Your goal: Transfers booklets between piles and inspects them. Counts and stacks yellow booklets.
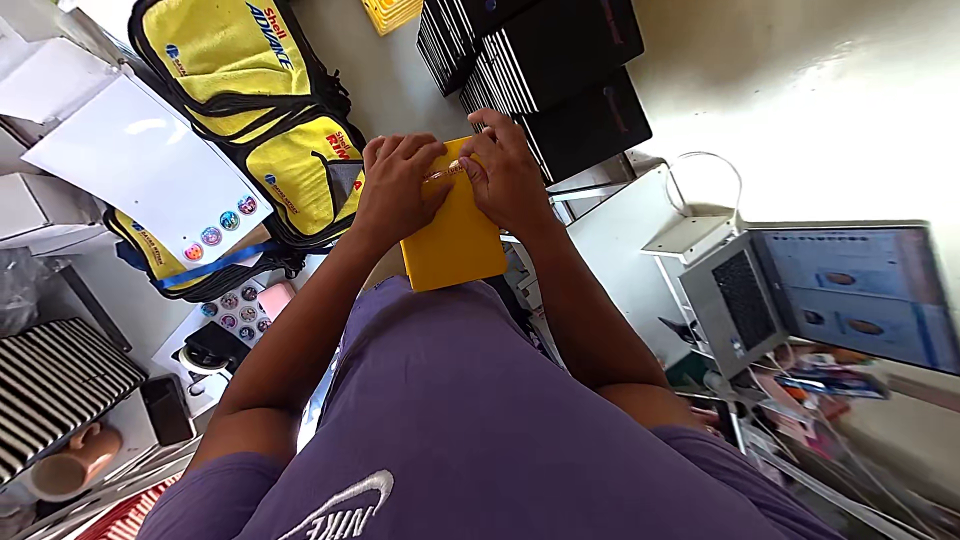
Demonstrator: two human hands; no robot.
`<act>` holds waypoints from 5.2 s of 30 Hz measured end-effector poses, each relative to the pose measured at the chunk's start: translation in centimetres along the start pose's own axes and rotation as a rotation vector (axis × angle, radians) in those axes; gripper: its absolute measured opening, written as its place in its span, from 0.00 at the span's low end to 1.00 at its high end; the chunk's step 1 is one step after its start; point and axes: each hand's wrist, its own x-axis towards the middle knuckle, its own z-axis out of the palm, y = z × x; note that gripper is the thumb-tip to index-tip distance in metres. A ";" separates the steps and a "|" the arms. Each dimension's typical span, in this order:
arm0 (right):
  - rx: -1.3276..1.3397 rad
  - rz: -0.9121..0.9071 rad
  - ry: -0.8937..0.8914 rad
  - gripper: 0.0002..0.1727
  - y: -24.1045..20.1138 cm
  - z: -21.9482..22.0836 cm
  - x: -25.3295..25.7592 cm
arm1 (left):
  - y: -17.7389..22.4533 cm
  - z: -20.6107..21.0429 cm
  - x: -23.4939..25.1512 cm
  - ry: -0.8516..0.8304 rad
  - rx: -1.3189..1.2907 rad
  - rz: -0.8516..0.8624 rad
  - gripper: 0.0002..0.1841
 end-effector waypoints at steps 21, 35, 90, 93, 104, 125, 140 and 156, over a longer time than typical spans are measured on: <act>0.553 0.303 0.292 0.14 4.8 2.2 1.2 | -2.4 0.3 -4.3 0.034 -0.295 -0.379 0.50; 1.095 1.375 0.078 0.24 13.6 15.7 -6.2 | 1.7 -2.6 -6.9 0.282 -0.929 -0.397 0.35; 0.159 0.247 -0.023 0.15 -1.1 1.0 -1.3 | 1.0 1.0 0.3 0.019 -0.139 -0.161 0.05; 0.227 0.206 -0.007 0.18 -1.1 0.7 -1.6 | 1.0 -0.3 0.4 0.002 -0.217 -0.189 0.05; 1.040 0.632 0.256 0.12 5.0 3.0 -2.1 | -3.2 -0.8 -2.1 -0.073 -0.264 -0.328 0.22; 0.539 0.406 0.147 0.16 2.4 3.0 -3.0 | -5.6 -5.0 -8.1 0.564 -0.813 -0.604 0.24; 0.458 0.479 -0.111 0.44 1.1 3.7 -3.0 | -20.4 3.2 -9.2 0.583 -0.543 -0.988 0.27; 0.948 0.743 0.107 0.25 0.2 2.2 -2.7 | -1.3 1.9 -5.8 0.124 -0.509 -0.422 0.35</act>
